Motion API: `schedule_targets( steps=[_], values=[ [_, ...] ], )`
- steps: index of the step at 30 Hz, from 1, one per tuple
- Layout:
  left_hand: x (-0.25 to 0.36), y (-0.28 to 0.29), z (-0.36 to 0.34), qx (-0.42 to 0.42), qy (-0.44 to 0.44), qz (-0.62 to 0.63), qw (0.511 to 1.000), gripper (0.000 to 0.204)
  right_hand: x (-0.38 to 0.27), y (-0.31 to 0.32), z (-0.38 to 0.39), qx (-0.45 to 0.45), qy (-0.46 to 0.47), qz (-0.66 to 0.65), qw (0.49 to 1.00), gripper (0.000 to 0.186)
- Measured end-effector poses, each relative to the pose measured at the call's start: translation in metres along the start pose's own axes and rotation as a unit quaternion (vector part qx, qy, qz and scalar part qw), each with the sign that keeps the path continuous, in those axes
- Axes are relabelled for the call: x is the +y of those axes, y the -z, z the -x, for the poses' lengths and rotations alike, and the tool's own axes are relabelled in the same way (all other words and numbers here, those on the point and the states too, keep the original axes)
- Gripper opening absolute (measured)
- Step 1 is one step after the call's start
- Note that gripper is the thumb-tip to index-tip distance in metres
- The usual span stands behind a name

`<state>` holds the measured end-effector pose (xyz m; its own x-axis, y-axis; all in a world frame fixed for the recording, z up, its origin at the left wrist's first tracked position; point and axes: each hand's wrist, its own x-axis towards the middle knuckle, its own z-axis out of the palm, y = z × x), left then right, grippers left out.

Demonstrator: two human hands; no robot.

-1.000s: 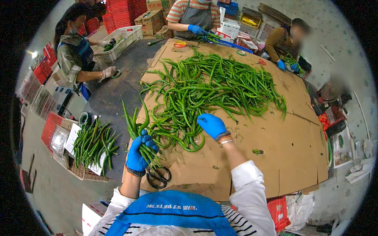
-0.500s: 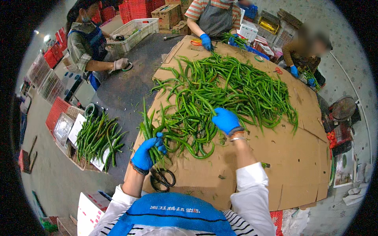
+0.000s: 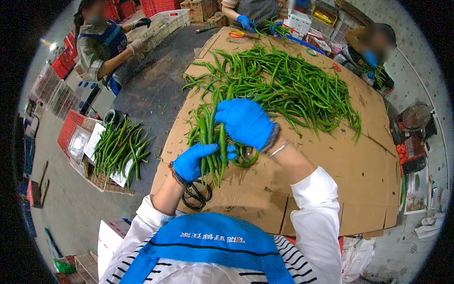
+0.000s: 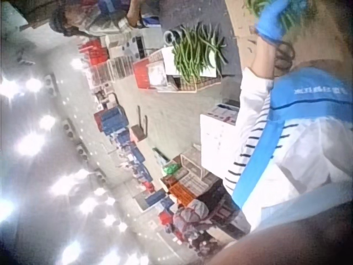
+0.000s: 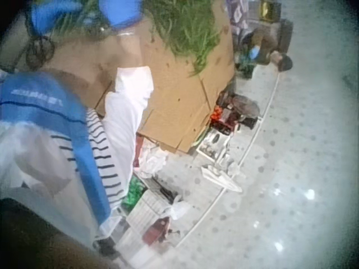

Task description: The person uses scissors to trim the ends of green beans and places the trimmed beans into a basket. The person also gathers beans into bundles and secures them with rubber bands. Other workers are visible in the background performing similar tasks.

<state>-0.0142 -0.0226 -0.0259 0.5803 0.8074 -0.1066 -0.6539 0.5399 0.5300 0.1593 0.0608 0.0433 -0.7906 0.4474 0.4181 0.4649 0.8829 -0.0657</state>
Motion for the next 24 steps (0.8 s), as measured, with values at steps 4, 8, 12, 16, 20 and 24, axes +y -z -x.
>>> schedule_targets(
  steps=[4, 8, 12, 16, 20, 24],
  values=[
    [-0.009, 0.02, 0.008, 0.031, 0.023, 0.0, 0.999, 0.041, -0.002, -0.021, 0.0, -0.014, -0.01, -0.057, 0.998, 0.023],
    [-0.01, 0.033, 0.018, 0.056, -0.02, 0.056, 0.997, 0.034, 0.073, -0.008, -0.006, 0.121, -0.228, -0.183, 0.948, 0.022],
    [-0.01, 0.041, 0.02, 0.056, -0.071, 0.084, 0.992, 0.032, 0.164, -0.04, 0.015, -0.045, -0.272, 0.049, 0.96, 0.023],
    [-0.007, 0.039, 0.016, 0.091, -0.081, 0.085, 0.989, 0.033, 0.179, -0.116, 0.041, -0.109, -0.214, 0.139, 0.961, 0.021],
    [-0.001, 0.038, 0.018, 0.071, -0.085, 0.068, 0.992, 0.034, 0.176, -0.115, 0.046, -0.057, -0.2, 0.16, 0.965, 0.017],
    [0.002, 0.038, 0.012, 0.081, -0.099, 0.021, 0.992, 0.037, 0.158, -0.034, 0.012, 0.112, -0.262, 0.033, 0.958, 0.018]
  ],
)
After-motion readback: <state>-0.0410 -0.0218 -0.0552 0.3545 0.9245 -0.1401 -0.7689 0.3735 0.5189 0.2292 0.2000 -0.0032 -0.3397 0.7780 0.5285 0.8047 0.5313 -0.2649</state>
